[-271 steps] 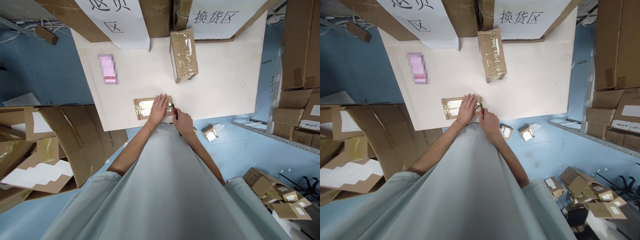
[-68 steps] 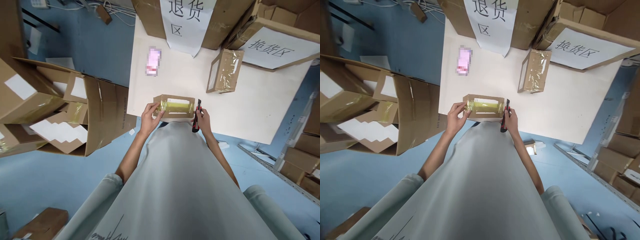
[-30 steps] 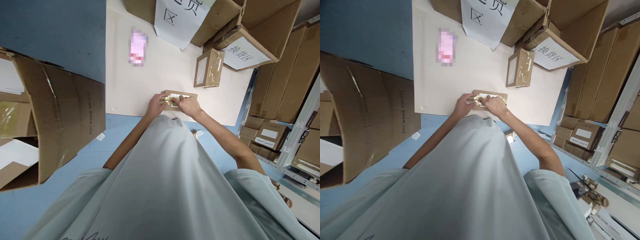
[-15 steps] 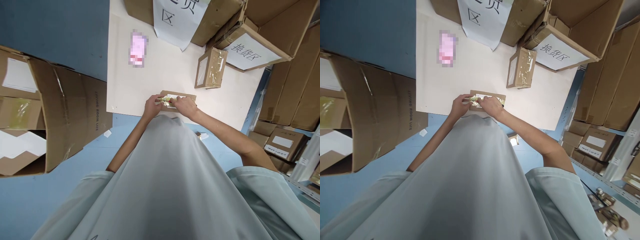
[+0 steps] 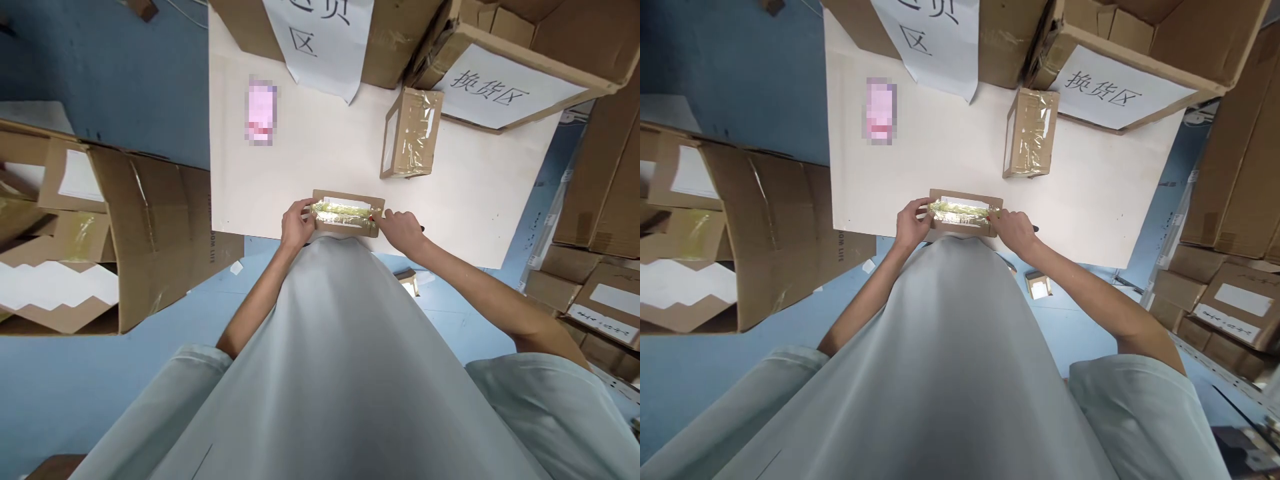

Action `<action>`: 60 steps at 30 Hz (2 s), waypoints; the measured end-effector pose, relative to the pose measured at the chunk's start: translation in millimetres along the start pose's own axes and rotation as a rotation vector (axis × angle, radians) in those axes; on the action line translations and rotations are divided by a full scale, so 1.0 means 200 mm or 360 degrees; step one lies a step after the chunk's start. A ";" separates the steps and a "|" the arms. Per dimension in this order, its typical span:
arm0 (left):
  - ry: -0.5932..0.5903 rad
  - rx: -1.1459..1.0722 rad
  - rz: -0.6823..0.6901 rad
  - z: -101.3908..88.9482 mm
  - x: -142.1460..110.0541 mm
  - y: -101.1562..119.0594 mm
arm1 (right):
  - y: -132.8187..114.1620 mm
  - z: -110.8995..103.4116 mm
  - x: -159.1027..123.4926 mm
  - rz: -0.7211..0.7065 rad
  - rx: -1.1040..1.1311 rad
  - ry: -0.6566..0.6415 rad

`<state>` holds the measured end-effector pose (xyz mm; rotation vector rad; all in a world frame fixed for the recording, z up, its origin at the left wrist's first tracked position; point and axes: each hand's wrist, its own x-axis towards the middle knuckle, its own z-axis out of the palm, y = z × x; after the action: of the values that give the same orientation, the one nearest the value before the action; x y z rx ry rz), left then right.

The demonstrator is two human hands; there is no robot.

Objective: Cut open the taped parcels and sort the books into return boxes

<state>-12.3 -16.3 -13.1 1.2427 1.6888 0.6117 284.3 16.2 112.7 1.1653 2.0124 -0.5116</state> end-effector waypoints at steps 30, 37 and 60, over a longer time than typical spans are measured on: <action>0.0059 0.0109 -0.0123 0.03 -0.01 0.10 | 0.00 0.82 0.29 0.0083 0.1778 0.0861; 0.0003 0.0772 0.0507 0.17 -0.02 0.24 | -0.02 0.95 0.21 0.0521 0.2073 0.0907; -0.0487 0.0569 0.0934 -0.12 0.00 0.47 | -0.27 0.38 -0.24 0.0761 0.2010 0.1195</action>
<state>10.3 20.1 73.1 2.0095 1.2005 0.4303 283.1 -87.5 98.2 2.8381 1.7445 -1.3056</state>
